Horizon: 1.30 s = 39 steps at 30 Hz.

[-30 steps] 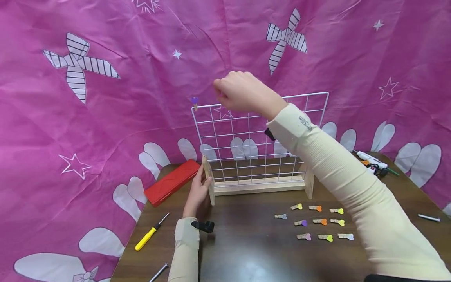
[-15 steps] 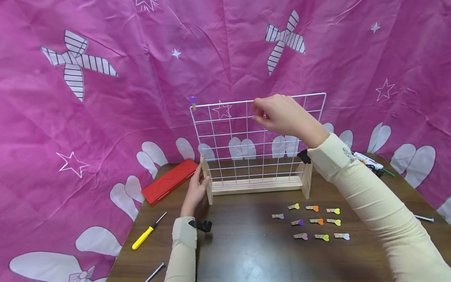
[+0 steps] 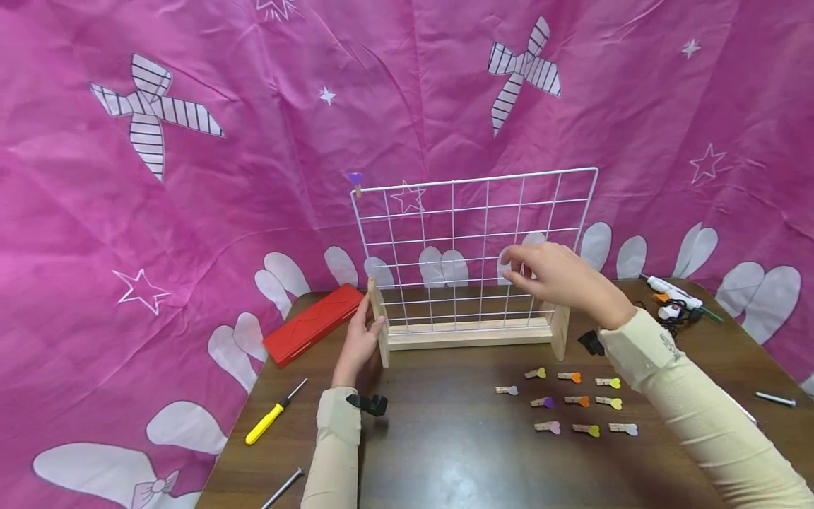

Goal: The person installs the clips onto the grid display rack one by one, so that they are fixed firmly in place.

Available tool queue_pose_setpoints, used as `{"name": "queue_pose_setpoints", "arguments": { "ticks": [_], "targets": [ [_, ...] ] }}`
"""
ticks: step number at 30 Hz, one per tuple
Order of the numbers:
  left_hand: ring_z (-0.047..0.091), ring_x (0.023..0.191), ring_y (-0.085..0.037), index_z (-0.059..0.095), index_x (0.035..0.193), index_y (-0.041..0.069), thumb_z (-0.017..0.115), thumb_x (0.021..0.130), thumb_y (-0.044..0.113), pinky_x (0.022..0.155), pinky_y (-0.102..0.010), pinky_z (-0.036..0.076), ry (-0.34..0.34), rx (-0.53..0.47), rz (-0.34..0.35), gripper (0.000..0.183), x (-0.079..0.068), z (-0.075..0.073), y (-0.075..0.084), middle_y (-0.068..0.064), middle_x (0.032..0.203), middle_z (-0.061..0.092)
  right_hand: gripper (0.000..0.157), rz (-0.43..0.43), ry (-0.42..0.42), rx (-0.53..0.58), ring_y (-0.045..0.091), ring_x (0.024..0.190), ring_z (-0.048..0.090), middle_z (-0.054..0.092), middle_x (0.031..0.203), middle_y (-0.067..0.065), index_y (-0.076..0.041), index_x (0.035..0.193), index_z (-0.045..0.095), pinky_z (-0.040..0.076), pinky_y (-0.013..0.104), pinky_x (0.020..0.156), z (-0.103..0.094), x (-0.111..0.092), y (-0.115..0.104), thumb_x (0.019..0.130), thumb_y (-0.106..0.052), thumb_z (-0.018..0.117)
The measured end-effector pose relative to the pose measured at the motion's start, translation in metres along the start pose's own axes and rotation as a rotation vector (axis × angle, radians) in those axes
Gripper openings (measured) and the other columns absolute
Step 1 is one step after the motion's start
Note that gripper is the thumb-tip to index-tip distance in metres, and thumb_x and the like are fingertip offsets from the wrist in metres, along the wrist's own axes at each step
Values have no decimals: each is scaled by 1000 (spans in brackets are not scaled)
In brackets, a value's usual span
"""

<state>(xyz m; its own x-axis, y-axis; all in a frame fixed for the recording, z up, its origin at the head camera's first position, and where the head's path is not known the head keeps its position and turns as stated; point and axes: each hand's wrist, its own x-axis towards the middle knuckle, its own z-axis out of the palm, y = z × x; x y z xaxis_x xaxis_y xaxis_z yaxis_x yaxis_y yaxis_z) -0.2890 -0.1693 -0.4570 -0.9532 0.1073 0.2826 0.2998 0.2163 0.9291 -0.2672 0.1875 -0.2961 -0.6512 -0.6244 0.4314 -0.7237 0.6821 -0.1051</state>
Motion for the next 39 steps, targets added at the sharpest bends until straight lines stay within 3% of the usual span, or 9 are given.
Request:
{"name": "queue_pose_setpoints", "arguments": {
  "ticks": [6,12,19,23,28,32,39],
  "targets": [
    [39,125,-38,19,146,1,50,90,-7,97,-48,36,-14,29,-19,65,-6,0,18,-27,140,34,8,29,-65,38,0,59,49,56,71,-14,-15,94,63,43,26,53,34,-36,22,87,-19,63],
    [39,124,-39,18,146,0,48,90,-8,98,-48,37,-15,7,-10,64,-6,0,18,-29,139,35,10,78,-167,92,-3,59,49,57,74,-16,-16,96,63,45,25,54,62,-63,36,89,-23,61],
    [39,125,-37,19,146,2,49,90,-7,98,-48,36,-10,31,-22,64,-6,-3,20,-27,140,35,14,98,-276,108,-1,57,45,59,75,-13,-12,98,65,41,23,51,88,-81,37,85,-14,64],
    [37,126,-39,19,146,0,49,90,-8,97,-50,37,-14,40,0,64,-4,-3,18,-28,140,34,11,108,-349,129,-1,58,46,60,76,-12,-13,93,67,42,23,51,101,-89,37,82,-11,66],
    [36,128,-35,19,148,7,49,91,-5,98,-50,35,-9,17,2,65,3,-1,-1,-23,143,33,13,119,-427,136,1,54,43,53,66,-14,-15,82,66,39,23,47,113,-96,39,77,-4,67],
    [39,127,-29,22,148,14,51,91,-1,98,-47,37,18,35,-19,66,5,-1,-13,-17,143,36,16,130,-475,112,3,53,40,47,60,-16,-18,73,63,36,24,46,122,-101,37,72,-7,74],
    [40,125,-33,22,147,9,51,90,-5,97,-48,38,11,34,10,65,4,-2,-13,-22,140,37,21,117,-460,93,5,55,41,50,62,-13,-18,69,63,37,26,48,130,-105,36,65,-5,79]
  ]
}}
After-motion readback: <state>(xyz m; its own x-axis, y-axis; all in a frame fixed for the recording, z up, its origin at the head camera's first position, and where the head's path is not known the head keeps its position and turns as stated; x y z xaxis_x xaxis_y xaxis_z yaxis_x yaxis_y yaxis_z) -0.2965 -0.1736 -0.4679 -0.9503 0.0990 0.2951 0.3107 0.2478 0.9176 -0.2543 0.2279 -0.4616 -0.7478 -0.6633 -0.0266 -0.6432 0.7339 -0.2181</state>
